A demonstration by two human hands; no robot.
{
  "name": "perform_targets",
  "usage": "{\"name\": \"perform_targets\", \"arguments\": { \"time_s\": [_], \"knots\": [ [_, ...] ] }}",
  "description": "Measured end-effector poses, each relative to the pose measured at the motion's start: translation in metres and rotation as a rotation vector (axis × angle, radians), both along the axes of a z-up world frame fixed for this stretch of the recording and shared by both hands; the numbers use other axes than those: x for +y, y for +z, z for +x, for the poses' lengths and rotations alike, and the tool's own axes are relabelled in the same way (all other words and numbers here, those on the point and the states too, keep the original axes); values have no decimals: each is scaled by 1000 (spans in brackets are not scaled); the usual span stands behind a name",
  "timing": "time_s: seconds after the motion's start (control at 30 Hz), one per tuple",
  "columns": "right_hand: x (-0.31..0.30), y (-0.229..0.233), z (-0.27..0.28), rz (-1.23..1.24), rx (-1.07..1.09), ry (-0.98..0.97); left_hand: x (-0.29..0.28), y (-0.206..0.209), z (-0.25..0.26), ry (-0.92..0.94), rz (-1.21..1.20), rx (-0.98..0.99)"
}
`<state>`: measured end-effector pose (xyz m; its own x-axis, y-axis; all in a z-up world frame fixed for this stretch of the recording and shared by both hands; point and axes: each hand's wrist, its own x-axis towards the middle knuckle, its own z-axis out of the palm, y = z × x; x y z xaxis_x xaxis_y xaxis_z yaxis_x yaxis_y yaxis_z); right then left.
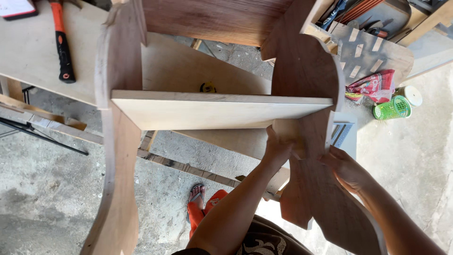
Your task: The person sands small wooden pieces using a hand-held power sander and then fits them into a larger wooden structure by hand.
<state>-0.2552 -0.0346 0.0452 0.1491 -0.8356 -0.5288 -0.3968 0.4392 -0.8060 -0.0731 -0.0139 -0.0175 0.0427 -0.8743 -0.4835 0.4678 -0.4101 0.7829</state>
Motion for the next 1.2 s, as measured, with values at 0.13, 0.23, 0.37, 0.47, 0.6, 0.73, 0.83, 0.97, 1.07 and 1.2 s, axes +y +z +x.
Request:
{"name": "perform_targets", "arguments": {
  "time_s": [0.13,0.23,0.37,0.47,0.6,0.73,0.83,0.97,1.07,1.2],
  "knots": [
    [3,-15,-20,-27,-114,69,-6,5,-17,192,-2,-125],
    [14,5,-15,-49,-200,141,-22,-39,-40,324,-47,-94],
    [7,2,-36,11,-306,276,-29,-23,-45,443,-19,-32],
    [7,1,-45,49,-333,327,-32,-23,-52,475,48,-82],
    [3,-1,-50,79,-281,339,-38,-38,-60,562,-11,-97],
    [-1,-2,-48,114,-254,324,-39,-31,-59,571,45,-62],
    [0,-6,-46,147,-224,285,-40,-34,-59,585,47,-43],
    [-1,-7,-44,179,-139,262,-40,-39,-58,587,38,-16],
    [-2,-10,-46,139,-169,287,-41,-45,-59,590,31,2],
    [-2,-11,-48,142,-158,292,-42,-46,-60,604,8,69]
  ]
}}
